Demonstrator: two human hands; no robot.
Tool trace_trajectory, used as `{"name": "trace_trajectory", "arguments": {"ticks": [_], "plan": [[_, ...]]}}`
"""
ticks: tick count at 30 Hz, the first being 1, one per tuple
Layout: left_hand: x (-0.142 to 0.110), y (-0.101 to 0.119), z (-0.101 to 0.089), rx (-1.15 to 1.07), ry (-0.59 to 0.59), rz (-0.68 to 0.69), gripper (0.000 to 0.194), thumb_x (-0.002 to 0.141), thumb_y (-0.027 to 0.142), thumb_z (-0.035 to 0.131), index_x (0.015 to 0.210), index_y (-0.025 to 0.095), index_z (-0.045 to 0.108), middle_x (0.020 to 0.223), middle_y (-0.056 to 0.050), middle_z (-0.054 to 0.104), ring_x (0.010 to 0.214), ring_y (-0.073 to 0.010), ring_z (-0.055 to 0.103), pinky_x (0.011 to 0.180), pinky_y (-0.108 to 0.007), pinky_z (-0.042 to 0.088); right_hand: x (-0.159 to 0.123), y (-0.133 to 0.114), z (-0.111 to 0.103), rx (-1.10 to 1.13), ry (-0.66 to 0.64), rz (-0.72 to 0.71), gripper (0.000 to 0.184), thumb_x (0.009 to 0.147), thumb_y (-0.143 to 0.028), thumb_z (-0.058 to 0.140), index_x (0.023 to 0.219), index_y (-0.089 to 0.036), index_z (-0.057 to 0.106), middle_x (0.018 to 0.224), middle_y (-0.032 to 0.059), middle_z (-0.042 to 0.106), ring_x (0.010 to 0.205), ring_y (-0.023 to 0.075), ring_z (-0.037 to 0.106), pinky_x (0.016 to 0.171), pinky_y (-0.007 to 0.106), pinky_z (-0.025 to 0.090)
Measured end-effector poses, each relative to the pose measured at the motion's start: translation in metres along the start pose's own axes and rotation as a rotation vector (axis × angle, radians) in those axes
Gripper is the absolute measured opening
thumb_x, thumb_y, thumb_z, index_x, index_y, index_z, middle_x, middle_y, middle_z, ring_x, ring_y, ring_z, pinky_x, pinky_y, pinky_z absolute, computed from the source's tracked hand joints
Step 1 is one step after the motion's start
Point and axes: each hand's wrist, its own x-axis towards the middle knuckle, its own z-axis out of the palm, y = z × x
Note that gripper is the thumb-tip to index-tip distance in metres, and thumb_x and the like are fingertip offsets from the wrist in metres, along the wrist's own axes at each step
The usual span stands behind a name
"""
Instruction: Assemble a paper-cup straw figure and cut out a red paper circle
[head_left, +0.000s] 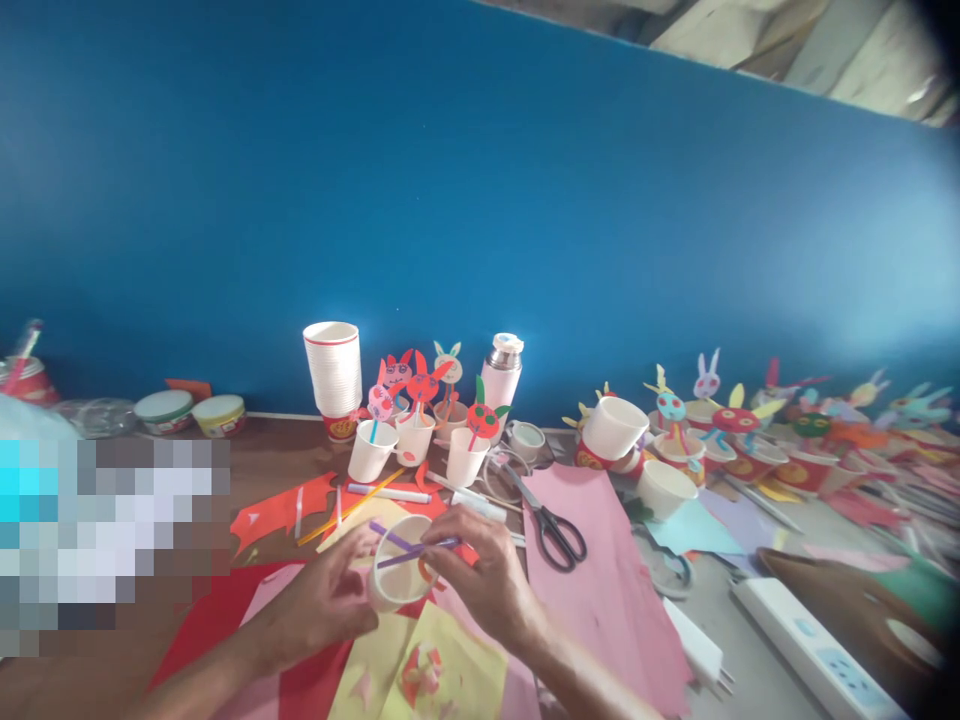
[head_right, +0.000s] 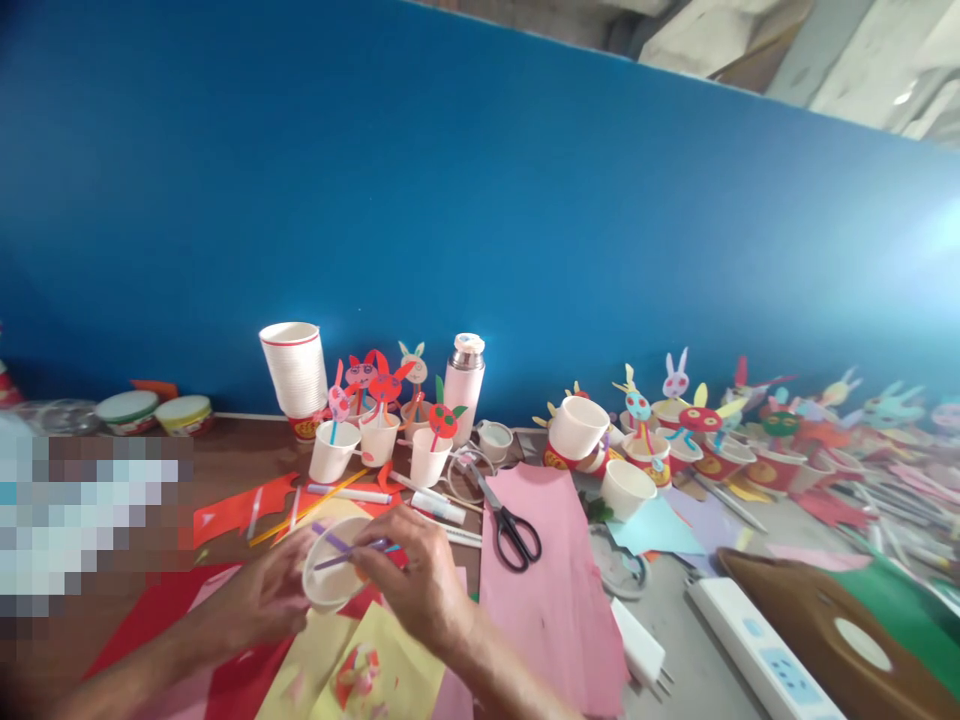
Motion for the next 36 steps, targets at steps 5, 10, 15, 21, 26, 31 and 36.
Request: {"name": "trace_trajectory", "arguments": {"ticks": [5, 10, 15, 21, 26, 31, 36], "plan": [[-0.004, -0.002, 0.004, -0.021, -0.092, 0.085, 0.075, 0.068, 0.036, 0.072, 0.133, 0.02, 0.039, 0.134, -0.013, 0.05, 0.123, -0.0303, 0.044, 0.101, -0.043, 0.037, -0.001, -0.009, 0.001, 0.013, -0.019, -0.088, 0.006, 0.084, -0.022, 0.063, 0.086, -0.02, 0.068, 0.078, 0.0016, 0.065, 0.073, 0.0144, 0.061, 0.069, 0.023, 0.045], [-0.003, -0.004, 0.005, -0.004, -0.141, 0.178, 0.051, 0.076, 0.024, 0.067, 0.123, 0.025, 0.048, 0.123, -0.008, 0.059, 0.107, -0.0261, 0.057, 0.091, -0.037, 0.046, -0.004, -0.018, 0.004, -0.155, -0.09, -0.23, 0.019, 0.089, -0.034, 0.057, 0.086, -0.018, 0.067, 0.078, 0.003, 0.066, 0.071, 0.0134, 0.06, 0.067, 0.023, 0.043], [-0.002, -0.01, 0.003, 0.143, -0.149, 0.233, 0.044, 0.079, 0.021, 0.063, 0.12, 0.028, 0.051, 0.121, -0.005, 0.059, 0.09, -0.0222, 0.06, 0.077, -0.03, 0.051, -0.004, -0.023, 0.004, -0.389, -0.111, -0.363, 0.033, 0.093, -0.039, 0.046, 0.08, -0.017, 0.065, 0.073, 0.0036, 0.065, 0.065, 0.0143, 0.056, 0.063, 0.026, 0.039], [-0.003, -0.009, 0.004, 0.146, -0.145, 0.234, 0.052, 0.077, 0.021, 0.065, 0.125, 0.027, 0.048, 0.115, -0.006, 0.062, 0.093, -0.0252, 0.059, 0.079, -0.031, 0.05, -0.002, -0.028, 0.0, -0.472, -0.127, -0.355, 0.041, 0.095, -0.043, 0.038, 0.078, -0.015, 0.064, 0.069, 0.0037, 0.061, 0.062, 0.0149, 0.053, 0.06, 0.026, 0.037], [-0.004, -0.002, 0.003, 0.106, -0.159, 0.2, 0.051, 0.077, 0.023, 0.065, 0.125, 0.026, 0.05, 0.116, -0.006, 0.062, 0.088, -0.0243, 0.06, 0.075, -0.031, 0.051, -0.003, -0.028, 0.002, -0.54, -0.146, -0.38, 0.029, 0.094, -0.035, 0.044, 0.083, -0.015, 0.062, 0.07, 0.0035, 0.06, 0.063, 0.0156, 0.051, 0.06, 0.027, 0.036], [-0.006, 0.018, 0.005, 0.033, -0.242, 0.148, 0.046, 0.079, 0.021, 0.063, 0.122, 0.028, 0.052, 0.12, -0.004, 0.06, 0.106, -0.0258, 0.055, 0.09, -0.036, 0.045, -0.003, -0.028, 0.002, -0.558, -0.139, -0.396, 0.03, 0.094, -0.033, 0.043, 0.078, -0.015, 0.06, 0.069, 0.0036, 0.059, 0.061, 0.0153, 0.05, 0.059, 0.027, 0.035], [-0.005, 0.031, 0.008, -0.013, -0.29, 0.142, 0.045, 0.079, 0.021, 0.063, 0.123, 0.025, 0.051, 0.123, -0.006, 0.059, 0.109, -0.028, 0.054, 0.093, -0.038, 0.044, -0.004, -0.026, 0.003, -0.546, -0.14, -0.381, 0.032, 0.095, -0.034, 0.041, 0.079, -0.015, 0.06, 0.069, 0.0042, 0.059, 0.063, 0.0156, 0.051, 0.06, 0.027, 0.036]]}}
